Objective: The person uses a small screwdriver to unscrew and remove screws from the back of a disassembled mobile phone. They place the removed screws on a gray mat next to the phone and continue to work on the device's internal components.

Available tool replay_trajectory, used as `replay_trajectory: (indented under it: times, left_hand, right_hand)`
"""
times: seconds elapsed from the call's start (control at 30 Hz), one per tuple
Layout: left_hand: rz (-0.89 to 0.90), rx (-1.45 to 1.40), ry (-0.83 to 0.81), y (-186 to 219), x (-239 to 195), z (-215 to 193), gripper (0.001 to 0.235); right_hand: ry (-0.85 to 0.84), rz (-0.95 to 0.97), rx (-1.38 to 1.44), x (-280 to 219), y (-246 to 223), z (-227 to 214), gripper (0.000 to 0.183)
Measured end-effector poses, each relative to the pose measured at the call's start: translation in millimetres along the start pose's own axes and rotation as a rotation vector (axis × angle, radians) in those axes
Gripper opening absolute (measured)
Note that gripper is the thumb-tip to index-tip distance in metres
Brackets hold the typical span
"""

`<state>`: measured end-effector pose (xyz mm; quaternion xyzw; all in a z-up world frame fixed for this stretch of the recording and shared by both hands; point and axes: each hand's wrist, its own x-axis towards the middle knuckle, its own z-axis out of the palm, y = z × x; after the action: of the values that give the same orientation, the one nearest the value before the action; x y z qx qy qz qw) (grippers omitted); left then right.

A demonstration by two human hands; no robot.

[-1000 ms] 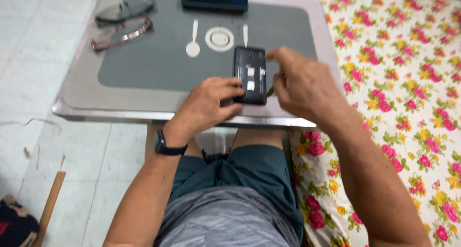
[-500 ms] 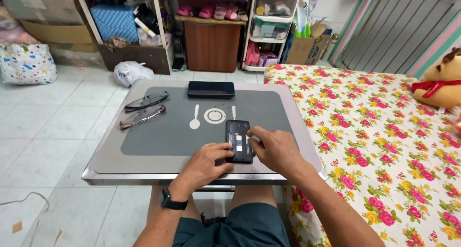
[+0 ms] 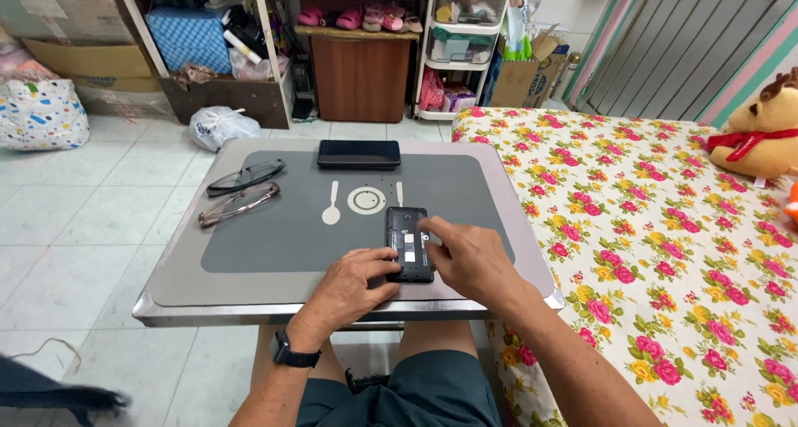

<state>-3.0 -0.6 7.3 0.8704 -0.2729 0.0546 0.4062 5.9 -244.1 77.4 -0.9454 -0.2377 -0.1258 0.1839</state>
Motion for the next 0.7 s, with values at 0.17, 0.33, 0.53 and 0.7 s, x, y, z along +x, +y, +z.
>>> replay_trajectory:
  times: [0.17,0.33,0.53,0.7]
  left_hand:
    - [0.02,0.019,0.013,-1.0,-0.7,1.7,0.031]
    - [0.127,0.06,0.049,-27.1,8.6,15.2,0.029]
    - [0.242,0.082,0.102,-48.4,3.6,27.3,0.028]
    - [0.21,0.072,0.136,-36.7,-0.5,24.5,0.03]
  right_hand:
    - [-0.098,-0.063,0.119,-5.4,-10.6,-19.6,0.047]
    - [0.029,-0.08,-0.036,-1.2,20.5,12.2,0.047]
    - [0.031,-0.142,-0.132,-6.7,29.7,17.4,0.044]
    - [0.13,-0.123,-0.193,-8.7,23.9,15.0,0.033]
